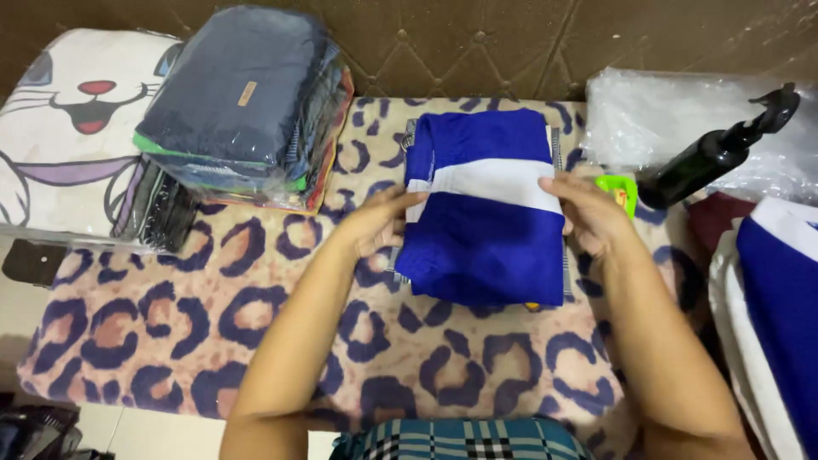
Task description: The person folds various clothing items, including a yellow shirt, a blue shirt, a checkered shirt, a white t-shirt, and blue pants, on a leopard-print surface. They use a green tape dispenser to secure the folded items.
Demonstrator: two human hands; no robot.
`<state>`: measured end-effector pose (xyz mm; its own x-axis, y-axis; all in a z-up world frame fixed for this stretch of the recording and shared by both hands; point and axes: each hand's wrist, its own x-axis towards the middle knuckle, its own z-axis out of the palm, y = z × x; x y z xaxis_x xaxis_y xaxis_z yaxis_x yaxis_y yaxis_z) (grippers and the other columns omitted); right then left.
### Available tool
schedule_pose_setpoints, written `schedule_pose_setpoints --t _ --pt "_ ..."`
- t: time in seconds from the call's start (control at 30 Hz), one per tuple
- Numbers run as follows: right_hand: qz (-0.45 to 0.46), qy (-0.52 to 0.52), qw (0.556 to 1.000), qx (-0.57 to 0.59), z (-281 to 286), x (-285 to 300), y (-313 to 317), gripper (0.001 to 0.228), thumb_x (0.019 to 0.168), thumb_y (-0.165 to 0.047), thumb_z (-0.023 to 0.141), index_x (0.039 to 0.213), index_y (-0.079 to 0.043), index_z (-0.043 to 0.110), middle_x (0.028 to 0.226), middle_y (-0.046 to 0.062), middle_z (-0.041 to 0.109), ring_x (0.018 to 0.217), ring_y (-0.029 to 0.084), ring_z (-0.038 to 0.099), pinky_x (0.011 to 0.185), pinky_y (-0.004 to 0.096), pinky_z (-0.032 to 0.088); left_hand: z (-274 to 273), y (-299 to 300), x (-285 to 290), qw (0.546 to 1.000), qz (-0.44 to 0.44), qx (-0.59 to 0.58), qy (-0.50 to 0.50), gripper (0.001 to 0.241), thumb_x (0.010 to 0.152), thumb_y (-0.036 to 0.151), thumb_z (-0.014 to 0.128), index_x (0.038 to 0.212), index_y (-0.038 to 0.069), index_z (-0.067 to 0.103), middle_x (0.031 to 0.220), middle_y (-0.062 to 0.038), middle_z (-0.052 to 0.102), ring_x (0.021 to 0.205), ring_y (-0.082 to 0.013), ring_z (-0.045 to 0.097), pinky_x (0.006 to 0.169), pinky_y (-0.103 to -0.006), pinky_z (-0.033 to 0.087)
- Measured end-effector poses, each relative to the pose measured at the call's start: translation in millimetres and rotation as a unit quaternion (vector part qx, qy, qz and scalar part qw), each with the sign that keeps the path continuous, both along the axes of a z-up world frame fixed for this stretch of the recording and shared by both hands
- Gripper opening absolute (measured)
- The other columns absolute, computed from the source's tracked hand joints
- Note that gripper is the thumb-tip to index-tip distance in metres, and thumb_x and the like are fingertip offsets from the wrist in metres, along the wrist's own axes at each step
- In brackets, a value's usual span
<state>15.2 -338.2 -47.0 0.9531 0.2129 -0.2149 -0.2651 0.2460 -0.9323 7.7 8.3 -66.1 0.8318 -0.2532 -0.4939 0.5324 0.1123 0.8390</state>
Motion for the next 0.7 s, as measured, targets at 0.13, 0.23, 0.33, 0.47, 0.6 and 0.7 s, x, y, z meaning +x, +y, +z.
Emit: schedule_pose_setpoints --t 0.13,0.23,0.33,0.47,0.6,0.7 --pt "-0.035 0.02 0.999 -0.032 0 1 9 0.039 0.091 -0.023 0.077 0.121 -0.002 0.064 0.08 0.002 0.062 0.05 0.008 0.065 0.033 0.019 0.051 23 -17 -10 0.998 0.033 0.056 -0.02 0.099 0.079 0.053 0.084 0.15 0.002 0.037 0.079 0.004 0.045 0.056 -0.0067 0.048 0.052 -0.0242 0.052" --pt "-0.067 -0.022 0.992 -0.1 7 6 18 0.046 0.082 -0.011 0.085 0.122 -0.001 0.065 0.09 0.009 0.069 0.064 0.02 0.073 0.045 0.033 0.061 23 -36 -4 0.958 0.013 0.229 -0.171 0.099 0.069 0.054 0.09 0.145 0.006 0.049 0.137 -0.023 0.061 0.132 -0.0403 0.056 0.11 -0.0522 0.045" --pt "-0.11 -0.084 0.98 -0.146 6 21 14 0.045 0.078 0.001 0.081 0.12 -0.007 0.067 0.096 0.009 0.07 0.08 0.022 0.074 0.058 0.036 0.063 48 -43 -5 0.942 0.055 0.241 -0.228 0.093 0.07 0.044 0.091 0.147 0.017 0.046 0.141 -0.019 0.058 0.136 -0.0406 0.052 0.114 -0.0511 0.043" --pt "-0.127 -0.186 0.936 -0.272 -8 25 16 0.061 0.08 -0.002 0.086 0.134 -0.003 0.058 0.114 0.02 0.062 0.106 0.036 0.062 0.083 0.045 0.054 28 -39 8 0.937 0.061 0.243 -0.245 0.103 0.075 0.04 0.087 0.156 0.017 0.028 0.147 -0.026 0.052 0.138 -0.0448 0.05 0.117 -0.054 0.04" --pt "-0.156 -0.169 0.889 -0.397 -17 15 31 0.075 0.086 -0.017 0.086 0.15 -0.002 0.05 0.131 0.031 0.06 0.126 0.05 0.056 0.103 0.056 0.048 29 -46 1 0.925 0.055 0.309 -0.215 0.093 0.093 0.033 0.071 0.162 0.021 0.01 0.149 -0.032 0.048 0.137 -0.0464 0.05 0.117 -0.0549 0.039" --pt "-0.164 -0.24 0.881 -0.373 10 10 43 0.073 0.09 -0.006 0.082 0.151 0.005 0.043 0.136 0.041 0.053 0.13 0.059 0.047 0.108 0.063 0.041 49 -50 -7 0.92 0.068 0.277 -0.269 0.087 0.095 0.02 0.068 0.162 0.021 0.012 0.143 -0.038 0.05 0.133 -0.0547 0.049 0.114 -0.0601 0.04"
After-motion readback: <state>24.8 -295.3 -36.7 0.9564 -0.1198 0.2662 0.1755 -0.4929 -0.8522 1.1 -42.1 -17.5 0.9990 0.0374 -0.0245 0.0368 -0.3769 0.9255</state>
